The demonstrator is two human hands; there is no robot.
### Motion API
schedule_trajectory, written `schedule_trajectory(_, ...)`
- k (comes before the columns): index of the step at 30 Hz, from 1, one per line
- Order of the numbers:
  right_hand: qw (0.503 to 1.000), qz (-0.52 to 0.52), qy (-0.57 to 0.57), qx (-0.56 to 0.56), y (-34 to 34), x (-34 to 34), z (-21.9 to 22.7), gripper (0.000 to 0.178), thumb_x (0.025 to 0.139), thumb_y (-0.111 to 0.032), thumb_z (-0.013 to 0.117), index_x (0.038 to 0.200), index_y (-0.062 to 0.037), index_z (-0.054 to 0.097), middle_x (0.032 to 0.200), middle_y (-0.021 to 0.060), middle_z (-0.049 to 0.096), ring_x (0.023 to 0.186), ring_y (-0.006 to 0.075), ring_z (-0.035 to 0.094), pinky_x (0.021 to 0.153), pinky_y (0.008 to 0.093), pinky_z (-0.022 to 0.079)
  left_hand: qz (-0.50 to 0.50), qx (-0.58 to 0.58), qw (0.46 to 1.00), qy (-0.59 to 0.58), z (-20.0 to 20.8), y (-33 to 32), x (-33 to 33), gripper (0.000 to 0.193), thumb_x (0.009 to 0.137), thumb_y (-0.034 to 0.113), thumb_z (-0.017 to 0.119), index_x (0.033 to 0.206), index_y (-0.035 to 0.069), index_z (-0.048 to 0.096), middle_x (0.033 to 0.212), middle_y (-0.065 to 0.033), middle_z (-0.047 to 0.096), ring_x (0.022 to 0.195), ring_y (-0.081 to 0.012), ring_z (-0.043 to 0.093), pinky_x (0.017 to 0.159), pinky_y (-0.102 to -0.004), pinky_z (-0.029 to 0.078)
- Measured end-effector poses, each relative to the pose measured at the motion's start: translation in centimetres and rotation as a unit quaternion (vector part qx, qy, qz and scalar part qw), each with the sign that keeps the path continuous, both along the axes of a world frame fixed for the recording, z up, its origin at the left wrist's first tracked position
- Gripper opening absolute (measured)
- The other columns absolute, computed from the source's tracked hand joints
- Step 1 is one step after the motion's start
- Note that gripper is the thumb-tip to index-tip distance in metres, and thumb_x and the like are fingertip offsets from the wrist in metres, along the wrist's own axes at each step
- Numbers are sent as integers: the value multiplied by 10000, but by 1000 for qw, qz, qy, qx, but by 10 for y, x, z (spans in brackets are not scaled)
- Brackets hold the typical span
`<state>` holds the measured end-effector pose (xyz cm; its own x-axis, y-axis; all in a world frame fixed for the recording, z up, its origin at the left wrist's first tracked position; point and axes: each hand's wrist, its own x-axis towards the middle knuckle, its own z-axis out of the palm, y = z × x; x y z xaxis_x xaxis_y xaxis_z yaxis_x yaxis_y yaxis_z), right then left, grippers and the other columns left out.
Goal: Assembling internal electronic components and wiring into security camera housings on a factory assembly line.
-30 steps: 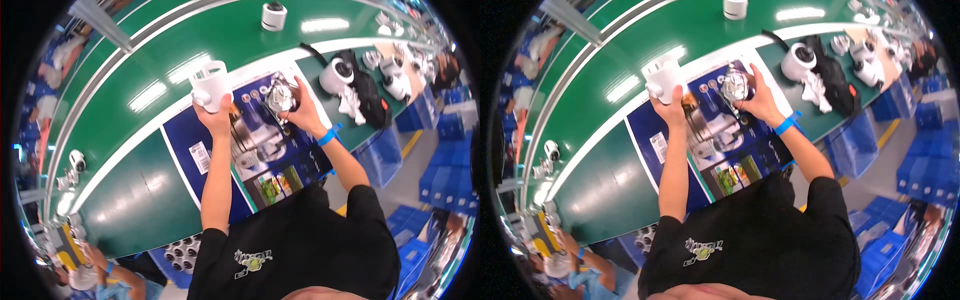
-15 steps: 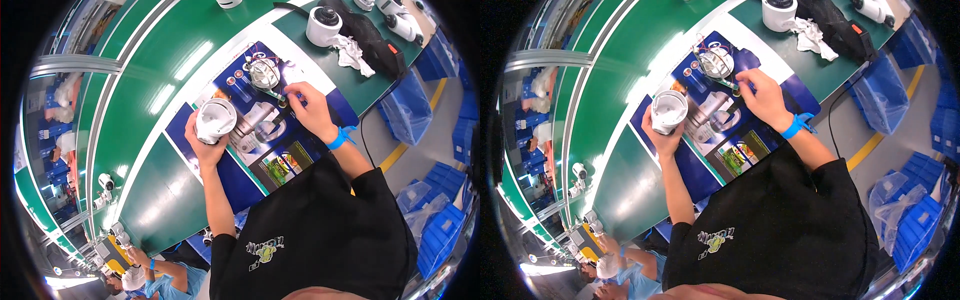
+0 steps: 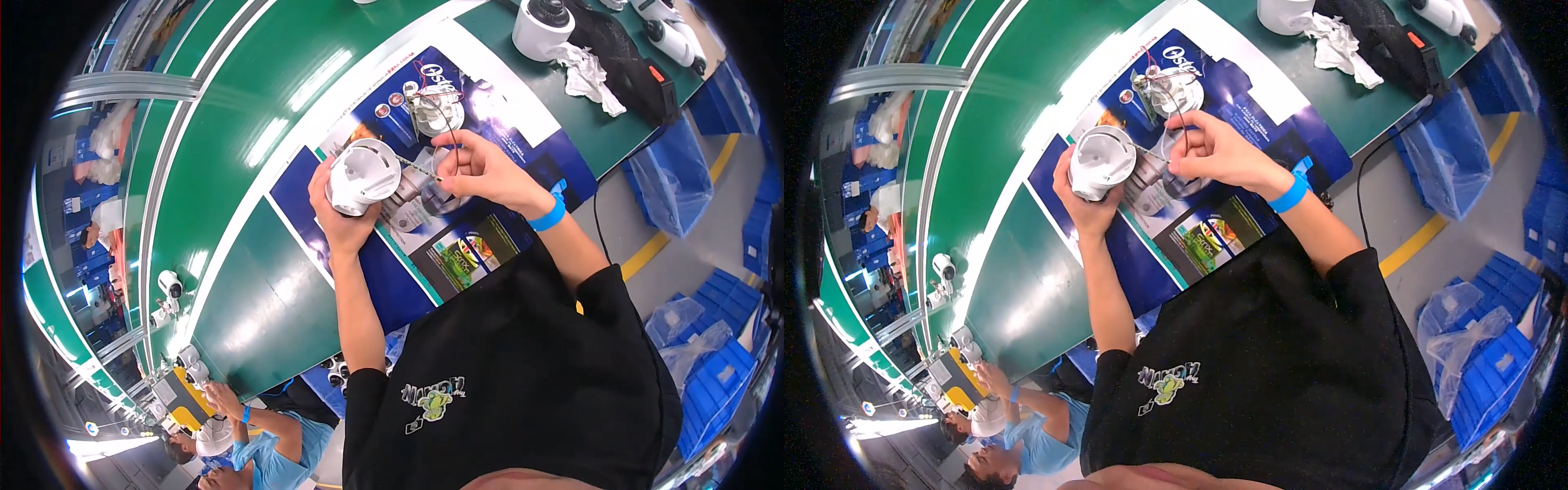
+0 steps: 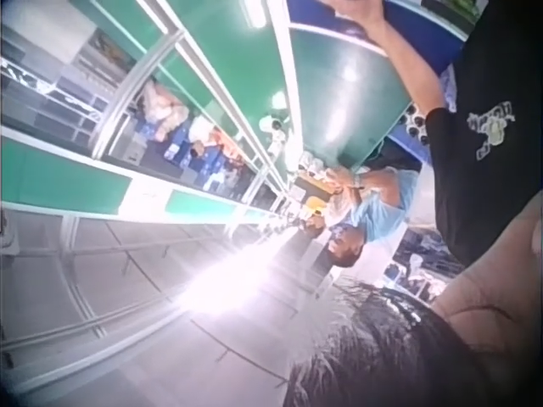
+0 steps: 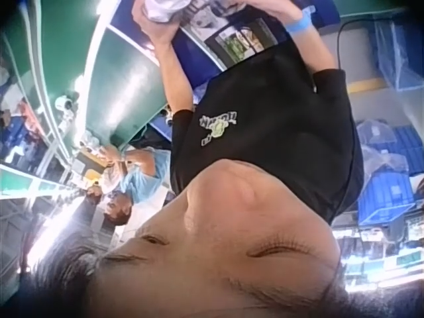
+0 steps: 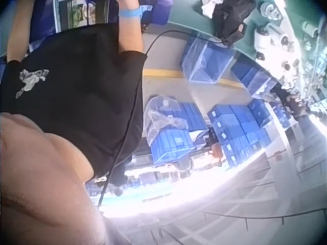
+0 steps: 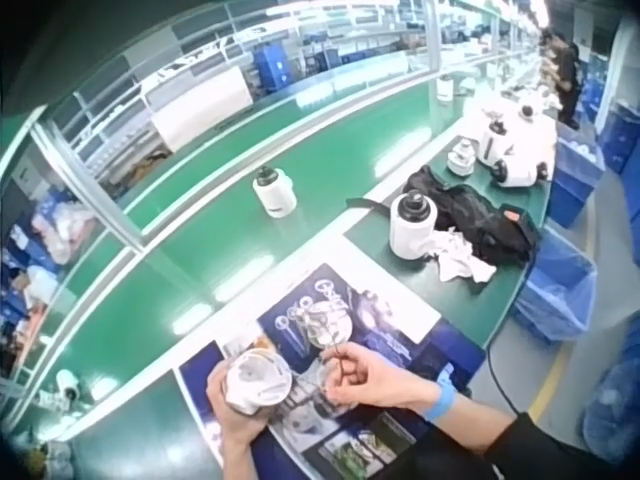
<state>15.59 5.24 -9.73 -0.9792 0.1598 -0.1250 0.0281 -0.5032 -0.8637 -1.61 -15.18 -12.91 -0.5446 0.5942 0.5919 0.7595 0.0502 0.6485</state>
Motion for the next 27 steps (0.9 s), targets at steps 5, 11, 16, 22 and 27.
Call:
schedule_trajectory(5,870,-125,-61,474,-9,9,7,657,700,-128,788,1241,3,439,807,65,596,661,143,605,602,248,471,0,-2,1000,-2,-1,5,0,870,525,52,811,1260,75,348,1275,-198,451,1186,-329,465,1007,-416,384)
schedule_trajectory(11,694,-247,185,651,-11,-12,24,285,718,-30,685,988,-52,600,859,80,583,677,253,596,562,332,486,18,-19,1000,2,-5,-5,-8,897,509,42,831,1264,72,347,1276,-192,454,1188,-333,461,1009,-414,381)
schedule_trajectory(16,634,-42,62,770,-25,-39,-2,271,687,-58,605,948,-12,556,918,84,546,745,232,615,566,320,511,25,-9,1000,4,-12,-9,-2,889,509,36,830,1255,69,348,1265,-192,460,1175,-337,473,1003,-409,388)
schedule_trajectory(22,418,-82,-35,904,-38,-57,-13,373,692,-83,597,1040,50,566,942,130,547,652,188,605,467,253,504,1,1,1000,23,4,-10,-4,888,516,33,835,1264,63,356,1257,-179,462,1170,-323,480,983,-390,409)
schedule_trajectory(27,523,24,-33,852,-34,-62,1,288,700,-81,611,965,19,564,940,147,567,701,237,639,509,325,518,4,-8,1000,21,2,-23,-5,887,514,28,829,1266,61,359,1264,-179,458,1174,-324,479,988,-394,409)
